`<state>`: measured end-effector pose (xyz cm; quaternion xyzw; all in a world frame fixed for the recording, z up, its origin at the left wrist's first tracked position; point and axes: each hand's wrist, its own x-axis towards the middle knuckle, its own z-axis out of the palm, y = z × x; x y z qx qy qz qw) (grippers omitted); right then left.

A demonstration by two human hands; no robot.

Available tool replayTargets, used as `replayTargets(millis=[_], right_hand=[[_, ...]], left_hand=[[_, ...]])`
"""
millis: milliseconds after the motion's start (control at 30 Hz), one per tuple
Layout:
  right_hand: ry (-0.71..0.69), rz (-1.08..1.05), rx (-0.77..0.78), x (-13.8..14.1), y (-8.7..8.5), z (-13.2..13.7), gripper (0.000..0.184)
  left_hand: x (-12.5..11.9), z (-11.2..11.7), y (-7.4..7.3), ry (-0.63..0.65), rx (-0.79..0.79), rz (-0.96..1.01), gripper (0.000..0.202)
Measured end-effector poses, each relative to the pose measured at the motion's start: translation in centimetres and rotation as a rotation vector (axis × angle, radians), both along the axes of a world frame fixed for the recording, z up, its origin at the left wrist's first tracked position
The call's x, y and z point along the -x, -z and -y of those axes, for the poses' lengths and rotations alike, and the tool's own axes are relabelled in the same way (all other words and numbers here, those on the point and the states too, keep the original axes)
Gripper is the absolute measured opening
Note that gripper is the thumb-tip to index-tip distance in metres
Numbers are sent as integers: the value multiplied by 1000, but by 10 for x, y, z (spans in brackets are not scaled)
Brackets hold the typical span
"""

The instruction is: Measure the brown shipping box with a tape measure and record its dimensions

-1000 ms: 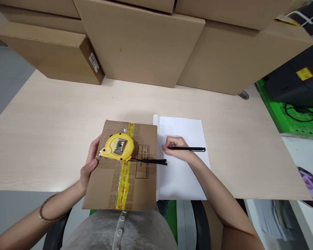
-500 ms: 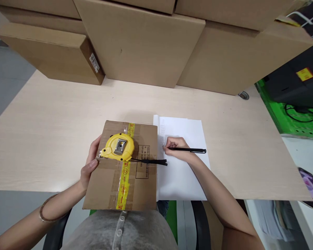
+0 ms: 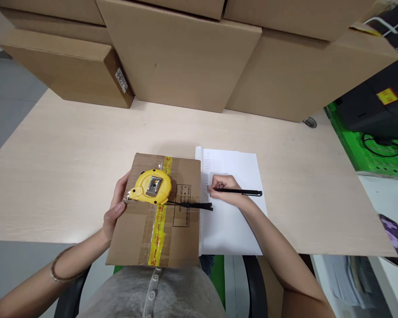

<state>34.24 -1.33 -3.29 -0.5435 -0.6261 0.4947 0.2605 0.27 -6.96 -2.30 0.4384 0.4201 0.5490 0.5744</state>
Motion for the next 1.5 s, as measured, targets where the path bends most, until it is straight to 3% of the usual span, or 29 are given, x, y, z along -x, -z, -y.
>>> replayTargets(millis=[200,333,533,700,900,967,1033,1133,1200,1267,1400,1500], right_hand=[[1,44,14,5,-6,0,28],[5,112,47,6,-12,-2,39],[164,407,32,-5,-28,-7,62],[240,745,-8,-3,-40,-7,59],[240,891,-2,9,-56,-11,43],[259,868,-105,17,-71,-11,35],[230,791,-299,32,-88,-8,43],[23,686,-589,68,-109,-3,69],[-138,656,-693,92,-116,-1,84],[-242,632,-731,111,-118,-1,85],[-321,526,-712,124,-117,-2,58],[-296,343,-616,120,-116,3,49]], left_hand=[[0,0,0,-3,3,2,75],[1,-1,0,0,-2,-12,75],[3,-4,1,-8,-30,-30,73],[6,-7,4,6,-62,-58,73],[13,-10,6,50,-64,-181,74],[15,-11,5,64,-64,-195,74],[19,-12,4,73,-71,-214,73],[27,-9,3,57,-95,-265,65],[37,-2,4,43,-162,-273,63],[49,8,5,71,-297,-272,75],[68,31,3,206,-498,-479,119],[68,41,2,249,-546,-575,127]])
